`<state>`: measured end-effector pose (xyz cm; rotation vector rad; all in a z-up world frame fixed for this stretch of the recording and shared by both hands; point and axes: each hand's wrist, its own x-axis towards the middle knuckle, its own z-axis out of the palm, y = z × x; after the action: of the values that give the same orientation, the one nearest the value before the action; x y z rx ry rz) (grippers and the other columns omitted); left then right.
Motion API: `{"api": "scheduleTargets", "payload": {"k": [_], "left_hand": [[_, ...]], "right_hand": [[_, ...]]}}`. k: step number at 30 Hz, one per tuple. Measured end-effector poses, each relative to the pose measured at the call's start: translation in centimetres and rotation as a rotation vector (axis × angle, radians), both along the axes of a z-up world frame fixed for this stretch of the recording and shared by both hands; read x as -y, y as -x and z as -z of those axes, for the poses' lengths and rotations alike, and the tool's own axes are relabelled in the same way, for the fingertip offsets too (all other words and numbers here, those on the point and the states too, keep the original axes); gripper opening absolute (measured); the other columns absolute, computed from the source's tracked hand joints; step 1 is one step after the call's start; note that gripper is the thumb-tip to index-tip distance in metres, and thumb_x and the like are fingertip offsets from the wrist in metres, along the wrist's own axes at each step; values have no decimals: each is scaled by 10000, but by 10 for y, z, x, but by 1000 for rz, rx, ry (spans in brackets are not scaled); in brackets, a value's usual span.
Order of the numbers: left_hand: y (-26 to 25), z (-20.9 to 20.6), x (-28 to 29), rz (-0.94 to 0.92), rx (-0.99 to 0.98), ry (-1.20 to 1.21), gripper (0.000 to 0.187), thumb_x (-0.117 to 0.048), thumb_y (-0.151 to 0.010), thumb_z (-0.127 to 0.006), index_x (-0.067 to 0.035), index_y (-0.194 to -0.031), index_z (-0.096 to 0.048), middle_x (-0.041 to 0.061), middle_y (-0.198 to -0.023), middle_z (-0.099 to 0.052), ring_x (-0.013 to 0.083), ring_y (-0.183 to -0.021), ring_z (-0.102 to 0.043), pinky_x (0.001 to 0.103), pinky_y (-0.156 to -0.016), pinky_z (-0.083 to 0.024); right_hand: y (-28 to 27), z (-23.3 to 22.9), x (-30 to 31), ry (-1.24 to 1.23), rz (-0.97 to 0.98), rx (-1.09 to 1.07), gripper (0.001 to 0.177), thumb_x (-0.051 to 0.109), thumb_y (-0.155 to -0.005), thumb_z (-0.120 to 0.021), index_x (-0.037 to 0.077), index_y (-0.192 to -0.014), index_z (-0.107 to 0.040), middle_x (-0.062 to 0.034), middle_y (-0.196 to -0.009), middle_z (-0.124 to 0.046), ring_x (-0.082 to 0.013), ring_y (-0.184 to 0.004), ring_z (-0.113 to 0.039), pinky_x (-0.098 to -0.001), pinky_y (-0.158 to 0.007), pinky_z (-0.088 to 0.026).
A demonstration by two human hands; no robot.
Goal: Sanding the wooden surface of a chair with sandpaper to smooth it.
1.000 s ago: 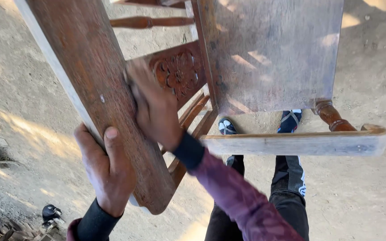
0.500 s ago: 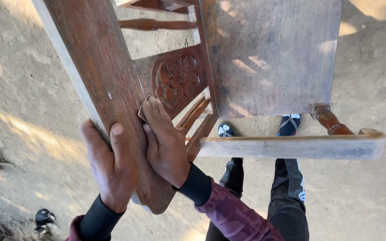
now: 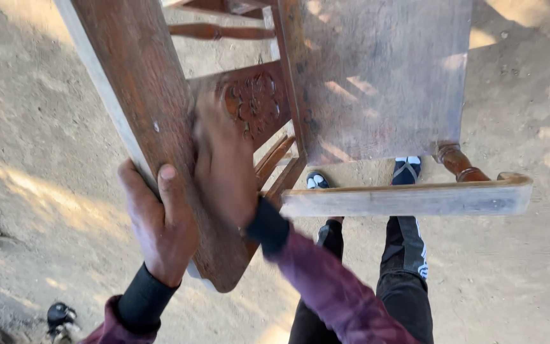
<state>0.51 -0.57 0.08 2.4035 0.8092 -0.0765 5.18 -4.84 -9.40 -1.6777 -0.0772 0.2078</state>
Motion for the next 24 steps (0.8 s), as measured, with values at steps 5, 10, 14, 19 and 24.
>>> {"api": "scheduleTargets", "payload": {"k": [5,10,14,19,24], "left_hand": [[0,-2,1,-38,-35,13,352,-245,-993,-333,31,-1204,-276,124,-885,-426,195,-699,-458,357,-572,-421],[-2,-1,1,-36,1,12,317,-293,-1009,-320,-10,-1150,-340,175,-849,-475,270,-683,-502,402,-574,-420],[-2,2,0,-23,6,42,346,-380,-1029,-273,-63,-1143,-352,206,-839,-447,324,-694,-508,434,-576,-427],[2,4,-6,-37,-5,29,331,-344,-1030,-278,-49,-1160,-350,211,-835,-457,339,-671,-520,447,-544,-423],[-2,3,-1,-25,34,15,346,-337,-1041,-272,-30,-1176,-356,189,-807,-460,343,-626,-508,452,-534,-437]], "right_hand": [[-19,37,-18,71,60,71,285,-30,-881,-543,-71,-1163,-529,-322,-1172,-584,-303,-776,-725,-297,-631,-612],[2,-10,2,-7,-18,-19,351,42,-925,-446,-35,-1261,-510,-264,-1309,-521,-411,-1243,-515,-460,-1044,-434],[-15,32,-20,152,16,-57,312,153,-955,-465,52,-1229,-574,-246,-1238,-588,-384,-1179,-565,-504,-993,-457],[-14,13,-11,58,-20,-137,291,159,-958,-478,76,-1217,-582,-238,-1179,-615,-387,-1142,-575,-501,-951,-477],[-7,-21,5,-13,-55,-209,335,190,-976,-407,68,-1258,-541,-259,-1205,-598,-429,-1143,-548,-532,-966,-456]]}}
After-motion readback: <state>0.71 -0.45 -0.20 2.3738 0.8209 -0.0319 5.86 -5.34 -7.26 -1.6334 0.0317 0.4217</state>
